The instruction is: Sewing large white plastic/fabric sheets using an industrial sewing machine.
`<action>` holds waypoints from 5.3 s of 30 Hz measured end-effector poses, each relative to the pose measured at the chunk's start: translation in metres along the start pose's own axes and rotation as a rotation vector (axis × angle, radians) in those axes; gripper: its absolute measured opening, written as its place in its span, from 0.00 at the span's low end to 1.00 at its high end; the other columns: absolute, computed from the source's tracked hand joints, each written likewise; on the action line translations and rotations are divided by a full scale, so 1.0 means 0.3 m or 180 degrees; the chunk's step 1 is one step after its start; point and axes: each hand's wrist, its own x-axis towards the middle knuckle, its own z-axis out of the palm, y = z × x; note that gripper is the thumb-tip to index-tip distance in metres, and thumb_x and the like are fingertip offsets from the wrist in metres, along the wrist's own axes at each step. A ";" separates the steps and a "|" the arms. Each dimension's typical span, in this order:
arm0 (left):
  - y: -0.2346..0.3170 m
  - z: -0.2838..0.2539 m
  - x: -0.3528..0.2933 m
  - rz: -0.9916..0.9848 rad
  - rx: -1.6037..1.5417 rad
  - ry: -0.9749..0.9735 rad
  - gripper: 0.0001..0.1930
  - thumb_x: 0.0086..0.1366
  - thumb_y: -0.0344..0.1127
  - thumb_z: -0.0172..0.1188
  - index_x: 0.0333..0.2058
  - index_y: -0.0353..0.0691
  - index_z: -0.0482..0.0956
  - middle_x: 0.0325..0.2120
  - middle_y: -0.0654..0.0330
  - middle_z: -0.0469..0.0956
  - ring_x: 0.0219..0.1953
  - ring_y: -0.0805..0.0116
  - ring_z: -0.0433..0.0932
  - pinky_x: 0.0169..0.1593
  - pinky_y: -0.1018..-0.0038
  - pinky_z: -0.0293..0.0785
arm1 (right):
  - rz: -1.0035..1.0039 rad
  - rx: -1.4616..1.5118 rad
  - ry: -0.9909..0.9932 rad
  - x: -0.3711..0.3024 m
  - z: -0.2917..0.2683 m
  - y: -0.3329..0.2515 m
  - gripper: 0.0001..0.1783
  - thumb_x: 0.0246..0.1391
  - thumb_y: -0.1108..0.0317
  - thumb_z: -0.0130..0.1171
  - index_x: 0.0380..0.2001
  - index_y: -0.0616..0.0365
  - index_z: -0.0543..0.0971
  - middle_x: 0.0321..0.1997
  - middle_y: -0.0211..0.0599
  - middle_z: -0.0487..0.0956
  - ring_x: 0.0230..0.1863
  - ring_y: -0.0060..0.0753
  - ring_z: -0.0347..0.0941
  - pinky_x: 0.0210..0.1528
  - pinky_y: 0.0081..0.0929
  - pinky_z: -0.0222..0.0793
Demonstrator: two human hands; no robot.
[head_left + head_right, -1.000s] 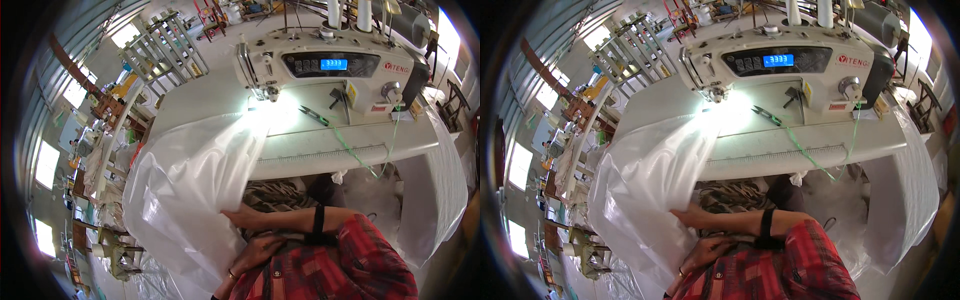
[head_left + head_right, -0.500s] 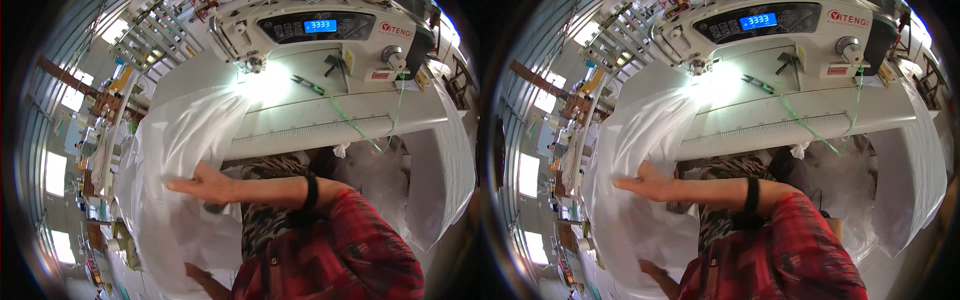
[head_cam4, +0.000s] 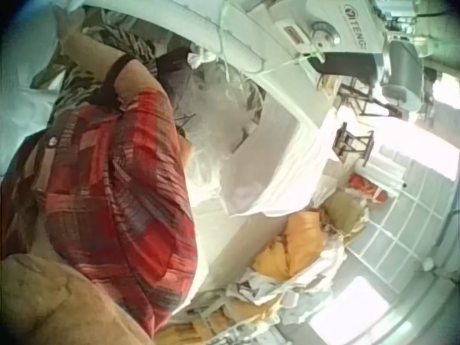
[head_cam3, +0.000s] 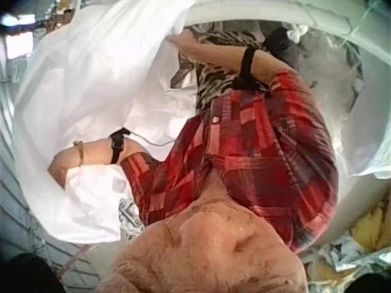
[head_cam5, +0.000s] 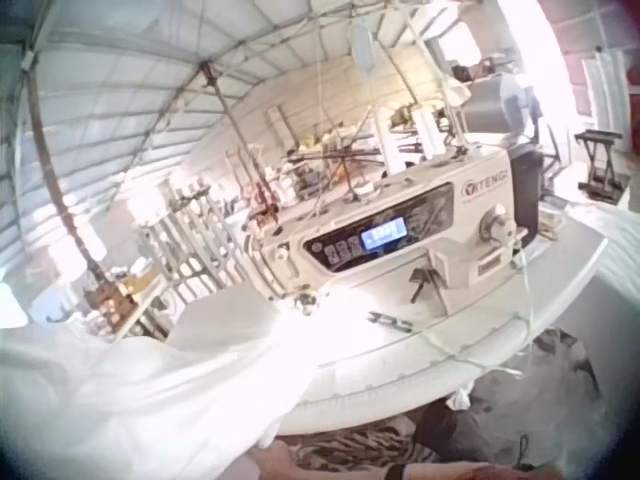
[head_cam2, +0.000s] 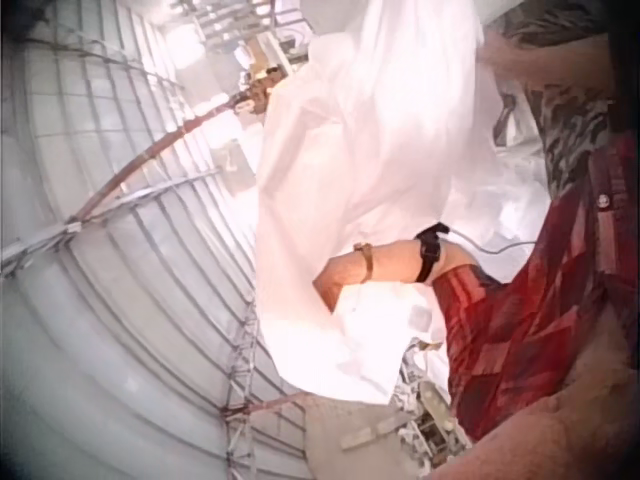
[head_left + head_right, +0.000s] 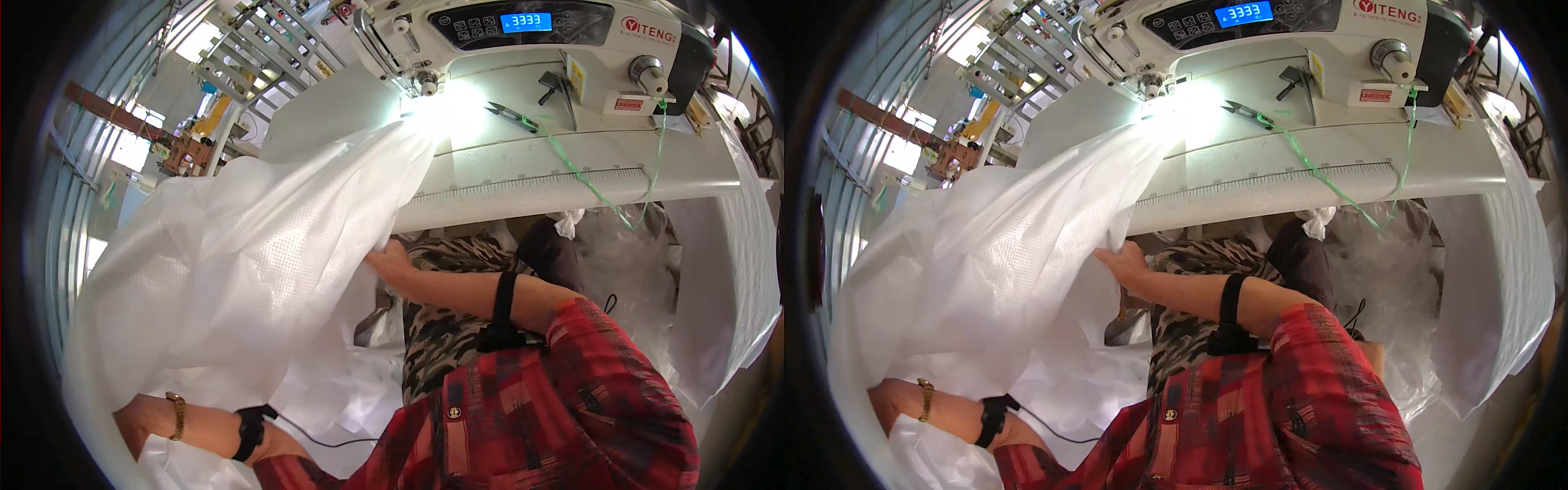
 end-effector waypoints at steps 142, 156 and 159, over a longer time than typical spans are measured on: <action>0.963 0.629 -0.479 0.2721 -0.1364 -0.2775 0.20 0.54 0.44 0.70 0.36 0.34 0.77 0.28 0.53 0.79 0.25 0.60 0.78 0.29 0.70 0.76 | -0.1070 -0.1089 -0.0904 -0.509 -0.089 -0.279 0.16 0.61 0.68 0.55 0.49 0.66 0.73 0.41 0.42 0.79 0.45 0.34 0.75 0.50 0.27 0.68; 0.919 0.669 -0.400 0.2048 -0.1737 -0.2222 0.04 0.65 0.27 0.54 0.33 0.33 0.74 0.17 0.54 0.68 0.17 0.65 0.62 0.23 0.73 0.61 | -0.0416 -0.0370 0.0508 -0.301 -0.195 -0.350 0.10 0.62 0.65 0.53 0.41 0.60 0.72 0.33 0.28 0.75 0.32 0.19 0.72 0.35 0.18 0.69; 0.928 0.671 -0.377 0.1952 -0.1830 -0.2098 0.05 0.66 0.28 0.55 0.32 0.32 0.73 0.16 0.57 0.67 0.17 0.71 0.61 0.23 0.74 0.60 | -0.0927 -0.1032 0.0563 -0.238 -0.195 -0.411 0.17 0.60 0.66 0.54 0.48 0.66 0.72 0.29 0.39 0.77 0.30 0.28 0.76 0.35 0.26 0.73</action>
